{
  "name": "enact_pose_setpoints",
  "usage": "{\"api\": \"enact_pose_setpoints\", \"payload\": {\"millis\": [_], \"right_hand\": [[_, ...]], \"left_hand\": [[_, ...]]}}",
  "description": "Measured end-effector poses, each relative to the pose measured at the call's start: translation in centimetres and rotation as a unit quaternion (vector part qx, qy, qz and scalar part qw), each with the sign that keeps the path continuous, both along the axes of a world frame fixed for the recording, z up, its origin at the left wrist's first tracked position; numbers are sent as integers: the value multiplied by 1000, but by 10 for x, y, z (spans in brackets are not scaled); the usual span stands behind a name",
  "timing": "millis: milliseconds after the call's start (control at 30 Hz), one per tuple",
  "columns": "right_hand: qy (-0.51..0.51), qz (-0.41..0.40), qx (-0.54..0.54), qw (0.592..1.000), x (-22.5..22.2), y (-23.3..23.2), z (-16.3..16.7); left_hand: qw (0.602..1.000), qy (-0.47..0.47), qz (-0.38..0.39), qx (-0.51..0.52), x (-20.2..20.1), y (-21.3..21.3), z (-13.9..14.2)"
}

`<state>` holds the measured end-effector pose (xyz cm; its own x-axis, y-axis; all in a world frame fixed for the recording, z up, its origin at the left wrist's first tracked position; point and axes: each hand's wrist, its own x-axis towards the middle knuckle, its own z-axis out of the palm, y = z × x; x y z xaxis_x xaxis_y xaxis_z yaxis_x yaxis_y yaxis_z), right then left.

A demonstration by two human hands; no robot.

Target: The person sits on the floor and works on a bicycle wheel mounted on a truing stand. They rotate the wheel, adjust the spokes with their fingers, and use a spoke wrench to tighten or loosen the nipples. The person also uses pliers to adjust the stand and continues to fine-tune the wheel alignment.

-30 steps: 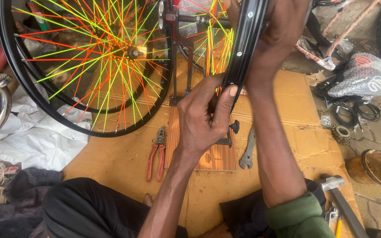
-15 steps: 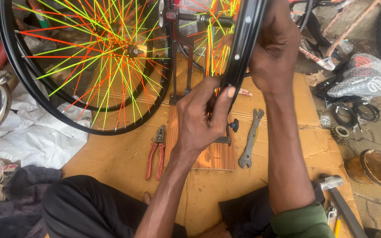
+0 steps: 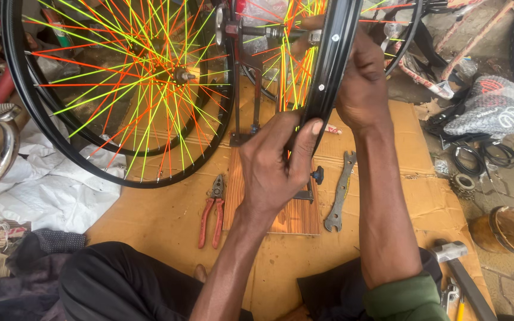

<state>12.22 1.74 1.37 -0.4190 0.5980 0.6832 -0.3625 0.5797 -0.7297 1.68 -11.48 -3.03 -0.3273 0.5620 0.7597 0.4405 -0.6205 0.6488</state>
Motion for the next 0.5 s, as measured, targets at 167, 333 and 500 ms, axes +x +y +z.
{"api": "enact_pose_setpoints", "payload": {"millis": [167, 333, 500], "right_hand": [[93, 15, -44, 995, -13, -5, 6], [75, -99, 98, 987, -20, -17, 12], [127, -316, 220, 914, -37, -22, 8]], "left_hand": [[997, 39, 61, -15, 2, 0, 2], [998, 37, 48, -21, 1, -1, 5], [998, 31, 54, -29, 1, 1, 1]]}}
